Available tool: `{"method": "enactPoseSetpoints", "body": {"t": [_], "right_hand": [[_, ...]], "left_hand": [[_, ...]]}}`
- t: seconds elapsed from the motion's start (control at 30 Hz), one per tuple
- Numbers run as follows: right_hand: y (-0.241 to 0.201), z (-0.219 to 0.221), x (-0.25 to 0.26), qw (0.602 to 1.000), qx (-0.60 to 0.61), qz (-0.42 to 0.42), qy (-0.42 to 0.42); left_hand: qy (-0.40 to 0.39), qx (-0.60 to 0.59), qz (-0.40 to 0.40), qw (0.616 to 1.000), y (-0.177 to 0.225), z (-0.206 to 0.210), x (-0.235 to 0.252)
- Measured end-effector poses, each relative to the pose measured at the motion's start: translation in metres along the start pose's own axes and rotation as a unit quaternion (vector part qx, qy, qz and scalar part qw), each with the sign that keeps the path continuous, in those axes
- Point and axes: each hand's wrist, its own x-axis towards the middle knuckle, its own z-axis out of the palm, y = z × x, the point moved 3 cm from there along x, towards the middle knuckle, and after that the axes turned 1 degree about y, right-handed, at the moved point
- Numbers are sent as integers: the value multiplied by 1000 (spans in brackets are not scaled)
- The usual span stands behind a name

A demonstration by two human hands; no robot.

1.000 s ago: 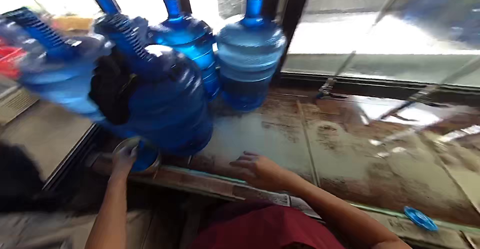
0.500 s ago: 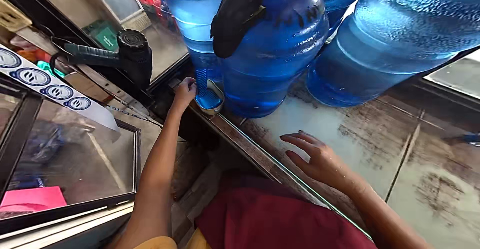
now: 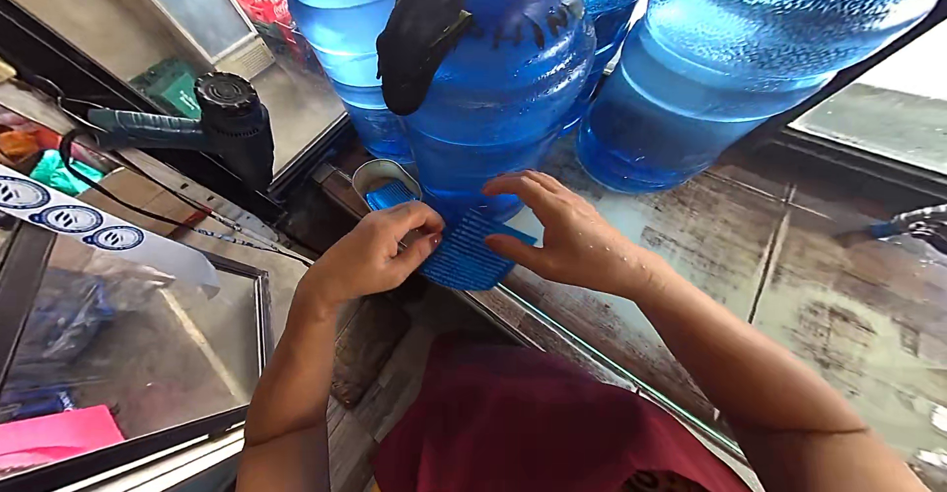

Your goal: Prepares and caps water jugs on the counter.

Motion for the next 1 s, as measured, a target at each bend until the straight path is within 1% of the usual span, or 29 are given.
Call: {"method": "enactPoseSetpoints", "body": {"t": [0.1, 0.2, 0.27, 0.3, 0.33, 0.4, 0.47, 0.5, 0.57, 0.63, 0.7, 0.77, 0.83, 0.9, 1.0], "right_hand": [[3, -3, -1, 1000, 2, -8, -18], [7, -7, -9, 999, 28, -25, 17], [10, -13, -15, 997, 58, -27, 53], [12, -17, -18, 994, 71, -27, 73], [14, -20, -21, 992, 83, -24, 91], [18, -27, -27, 988, 105, -8, 115], [23, -33, -34, 983, 133, 18, 122], [25, -34, -37, 981, 148, 28, 126], [29, -36, -44, 977, 147, 35, 147], [33, -36, -50, 978, 125, 23, 168], [38, -37, -55, 979, 114, 19, 171], [41, -39, -61, 974, 143, 28, 173], [43, -42, -67, 966, 192, 35, 172], [44, -46, -70, 957, 226, 36, 178], [48, -50, -74, 949, 231, 42, 209]], "left_hand": [[-5, 11, 21, 1000, 10, 7, 12], [12, -9, 31, 999, 10, 14, 23], [37, -77, 29, 996, 3, 18, 31], [50, -141, 21, 989, -2, 21, 35], [60, -223, 2, 973, -9, 25, 40], [91, -376, -51, 921, -22, 40, 50], [111, -469, -113, 869, -27, 58, 61], [107, -483, -142, 858, -26, 68, 66], [72, -486, -172, 854, -18, 86, 70], [30, -507, -159, 847, -2, 97, 70], [1, -515, -98, 851, 10, 105, 74], [-28, -508, -44, 860, 10, 112, 85], [-47, -489, -32, 870, 16, 111, 95], [-61, -445, -33, 893, 28, 104, 107], [-48, -371, -16, 927, 34, 99, 123]]}}
